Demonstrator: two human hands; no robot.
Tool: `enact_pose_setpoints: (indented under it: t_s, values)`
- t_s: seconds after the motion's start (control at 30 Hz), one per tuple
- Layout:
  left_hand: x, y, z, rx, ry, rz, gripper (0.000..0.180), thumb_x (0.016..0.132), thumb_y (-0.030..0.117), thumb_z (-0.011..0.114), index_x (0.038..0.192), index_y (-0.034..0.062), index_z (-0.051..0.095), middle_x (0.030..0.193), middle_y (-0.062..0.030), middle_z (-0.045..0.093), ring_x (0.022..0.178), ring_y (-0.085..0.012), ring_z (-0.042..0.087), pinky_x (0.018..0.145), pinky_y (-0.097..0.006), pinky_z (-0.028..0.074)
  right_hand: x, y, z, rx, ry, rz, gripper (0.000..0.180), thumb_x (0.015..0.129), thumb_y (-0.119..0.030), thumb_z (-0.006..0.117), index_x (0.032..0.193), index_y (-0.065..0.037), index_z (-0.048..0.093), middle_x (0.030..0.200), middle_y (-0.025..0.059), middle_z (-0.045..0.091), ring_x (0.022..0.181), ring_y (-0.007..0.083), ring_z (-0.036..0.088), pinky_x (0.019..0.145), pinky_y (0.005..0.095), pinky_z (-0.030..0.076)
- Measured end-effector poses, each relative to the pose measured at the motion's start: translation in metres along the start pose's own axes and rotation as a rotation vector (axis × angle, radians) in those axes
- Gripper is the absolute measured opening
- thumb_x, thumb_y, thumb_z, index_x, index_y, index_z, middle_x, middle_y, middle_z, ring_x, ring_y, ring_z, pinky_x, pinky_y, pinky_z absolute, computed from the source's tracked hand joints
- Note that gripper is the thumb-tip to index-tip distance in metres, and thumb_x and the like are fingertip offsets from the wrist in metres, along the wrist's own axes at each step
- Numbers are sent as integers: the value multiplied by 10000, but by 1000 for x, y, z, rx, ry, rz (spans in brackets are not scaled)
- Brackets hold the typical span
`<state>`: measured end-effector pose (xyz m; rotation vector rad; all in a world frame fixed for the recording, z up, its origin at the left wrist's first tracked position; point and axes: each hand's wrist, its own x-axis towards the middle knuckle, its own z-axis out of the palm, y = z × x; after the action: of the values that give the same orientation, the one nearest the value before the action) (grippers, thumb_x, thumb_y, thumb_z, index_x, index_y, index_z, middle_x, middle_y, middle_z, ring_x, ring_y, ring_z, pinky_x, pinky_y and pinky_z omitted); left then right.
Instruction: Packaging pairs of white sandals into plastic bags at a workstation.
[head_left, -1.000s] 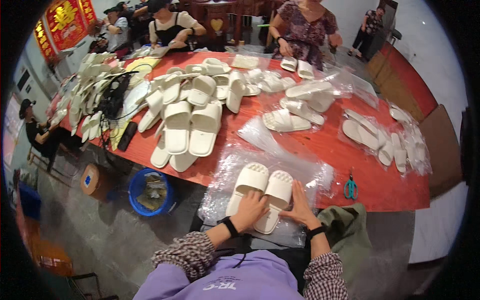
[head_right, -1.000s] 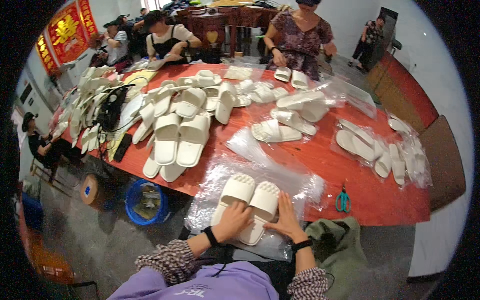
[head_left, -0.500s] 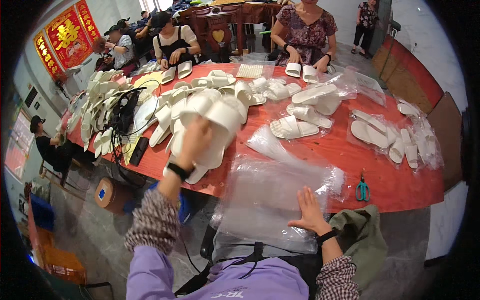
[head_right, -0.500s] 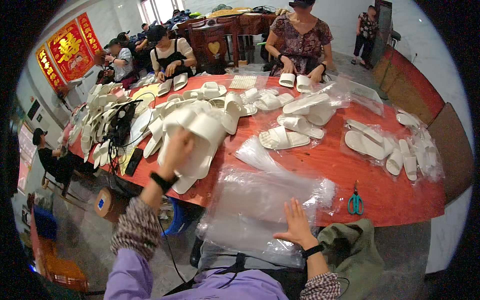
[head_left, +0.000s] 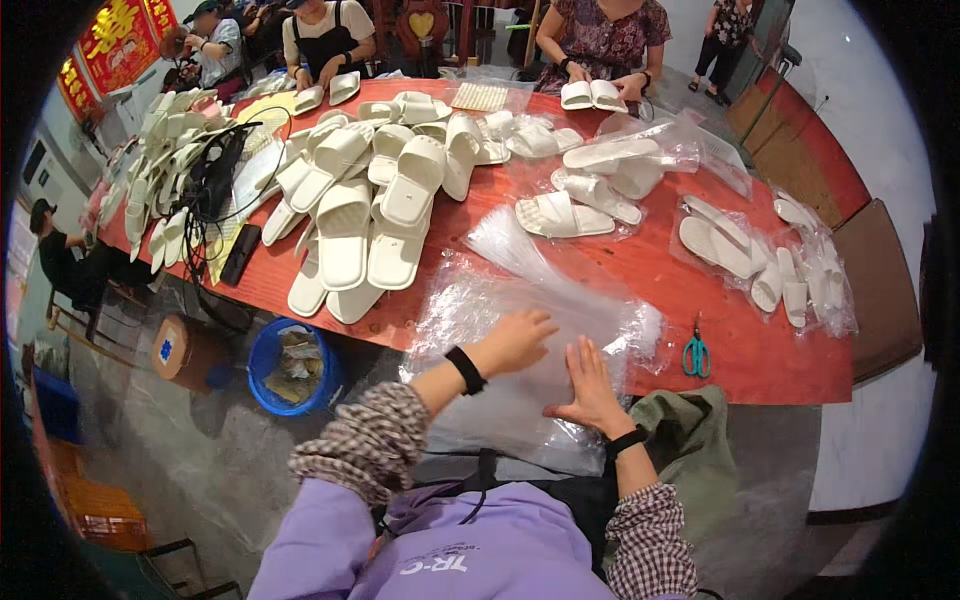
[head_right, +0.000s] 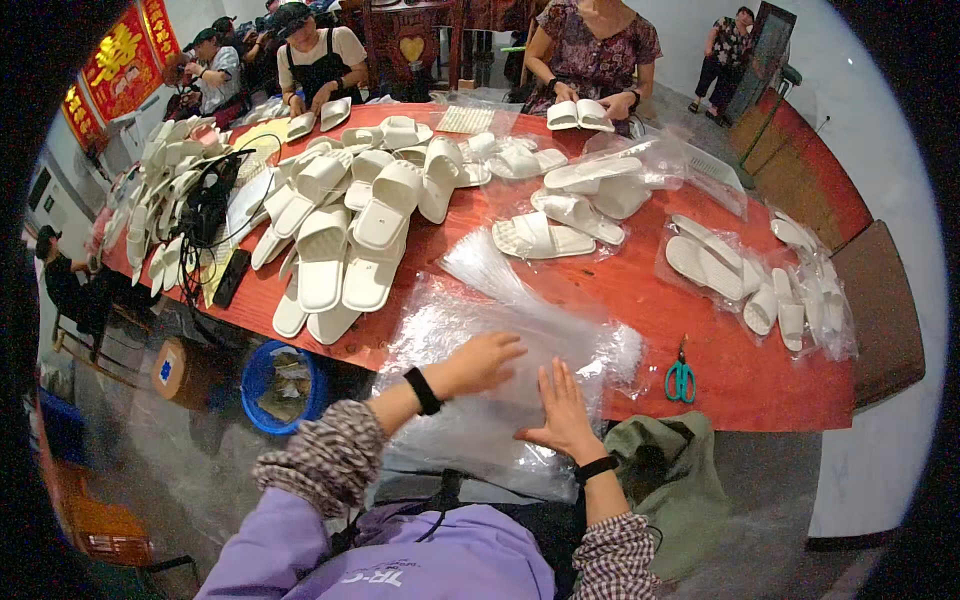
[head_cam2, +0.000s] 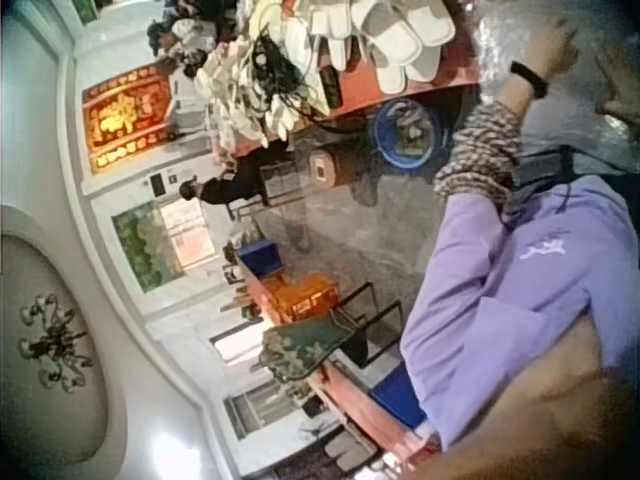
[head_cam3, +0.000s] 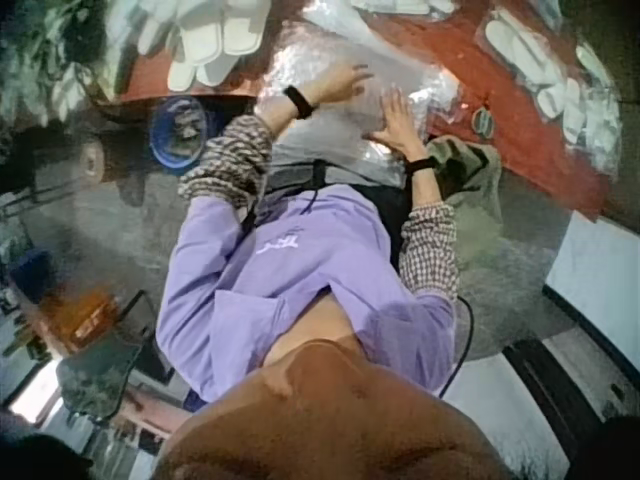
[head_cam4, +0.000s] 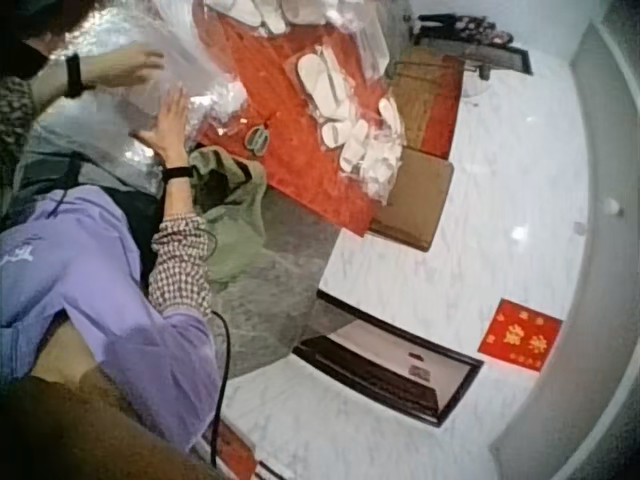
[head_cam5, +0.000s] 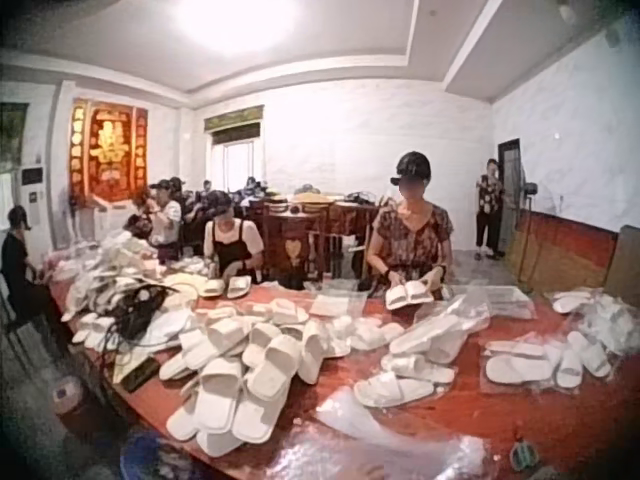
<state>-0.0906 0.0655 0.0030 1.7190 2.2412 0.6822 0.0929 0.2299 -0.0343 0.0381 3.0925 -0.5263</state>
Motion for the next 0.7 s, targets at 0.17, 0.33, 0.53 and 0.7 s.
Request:
enact_pose_setpoints:
  t_s: [0.17, 0.33, 0.53, 0.7]
  values:
    - [-7, -16, 56, 250, 18, -9, 640, 907, 404, 561, 1468, 177, 353, 1551, -133, 248, 1421, -343, 243, 1133, -569, 180, -3, 2, -13, 19, -36, -49, 1108, 705, -544, 767, 1509, -41, 192, 1543, 303, 118, 1431, 460, 141, 1157, 506, 192]
    - [-9, -27, 58, 310, 55, 30, 659, 945, 474, 472, 1515, 208, 274, 1584, -115, 188, 1452, -330, 183, 1159, -568, 84, 19, -82, -109, 271, 41, -181, 420, 872, -204, 665, 1253, -70, 550, 1275, 242, 524, 1157, 393, 528, 963, 424, 446]
    - [-4, -25, 67, 345, 134, 64, 664, 935, 491, 470, 1511, 226, 273, 1579, -83, 224, 1461, -301, 166, 1159, -567, 56, 35, -162, -87, 622, 55, -262, 168, 864, -141, 642, 951, 1, 619, 856, 169, 632, 774, 324, 630, 702, 392, 499]
    - [-11, -25, 66, 290, 93, 35, 644, 946, 480, 454, 1509, 221, 279, 1588, -82, 193, 1461, -305, 162, 1158, -576, 53, 26, -176, -75, 753, 11, -83, 207, 818, -156, 651, 921, 4, 569, 806, 178, 602, 767, 327, 629, 668, 406, 490]
